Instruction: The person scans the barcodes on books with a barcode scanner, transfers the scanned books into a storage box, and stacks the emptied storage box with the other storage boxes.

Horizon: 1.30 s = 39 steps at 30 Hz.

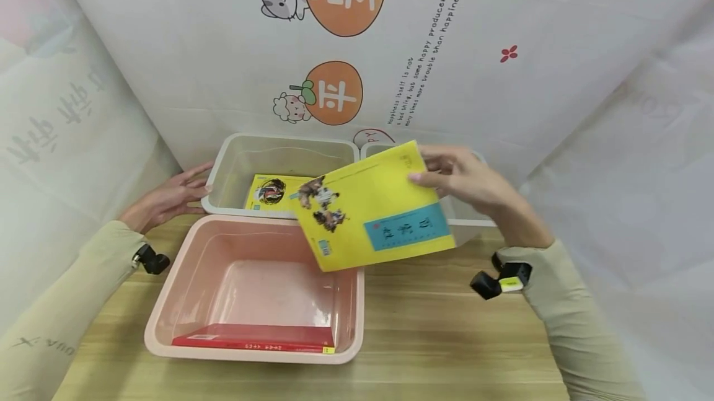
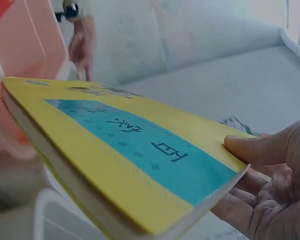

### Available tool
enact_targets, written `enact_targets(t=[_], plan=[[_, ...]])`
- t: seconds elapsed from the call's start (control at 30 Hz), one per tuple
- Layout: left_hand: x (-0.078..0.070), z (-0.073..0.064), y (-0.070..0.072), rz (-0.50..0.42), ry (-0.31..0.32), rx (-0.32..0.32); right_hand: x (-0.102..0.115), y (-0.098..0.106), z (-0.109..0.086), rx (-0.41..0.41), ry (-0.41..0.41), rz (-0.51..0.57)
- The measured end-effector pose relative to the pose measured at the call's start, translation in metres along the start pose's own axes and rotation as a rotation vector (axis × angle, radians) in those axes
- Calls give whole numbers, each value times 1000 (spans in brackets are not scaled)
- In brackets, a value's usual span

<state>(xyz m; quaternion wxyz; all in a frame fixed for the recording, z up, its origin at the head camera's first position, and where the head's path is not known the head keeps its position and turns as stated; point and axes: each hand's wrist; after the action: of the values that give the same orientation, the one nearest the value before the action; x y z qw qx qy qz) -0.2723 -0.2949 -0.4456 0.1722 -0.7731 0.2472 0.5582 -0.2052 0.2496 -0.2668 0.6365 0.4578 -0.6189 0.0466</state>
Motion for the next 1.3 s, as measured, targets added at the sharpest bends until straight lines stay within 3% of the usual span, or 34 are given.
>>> enact_targets(t=[0.17,0.37,0.8,0.97,1.07,1.3], plan=[[0,0,-1,1,-3,-1,-3,37,-26,-81,-35,-50],[0,1,-2,-9,-6,3,-22,73,-58,-188,-74,-77],[-1,3,-3,-1,-9,1,-57,114,-117,-360,-269,-292],[-1,2,-3,0,-10,1,-69,123,-135,-333,-345,-393],[-1,1,-3,-5,-9,1,-77,127,-145,-291,-436,-434],[-1,-1,-4,-5,0,0,-92,128,-157,-78,-543,-477]])
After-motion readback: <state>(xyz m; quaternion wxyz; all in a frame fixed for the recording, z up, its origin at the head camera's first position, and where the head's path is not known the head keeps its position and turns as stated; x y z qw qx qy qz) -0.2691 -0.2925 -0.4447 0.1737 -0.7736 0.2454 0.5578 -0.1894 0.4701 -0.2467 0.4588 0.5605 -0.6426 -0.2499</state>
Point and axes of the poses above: each hand's wrist, its own z-axis towards the middle knuckle, its own y-axis out of the back of the hand, x = y × z, and after that the axes turned 12 degrees about x, right-handed
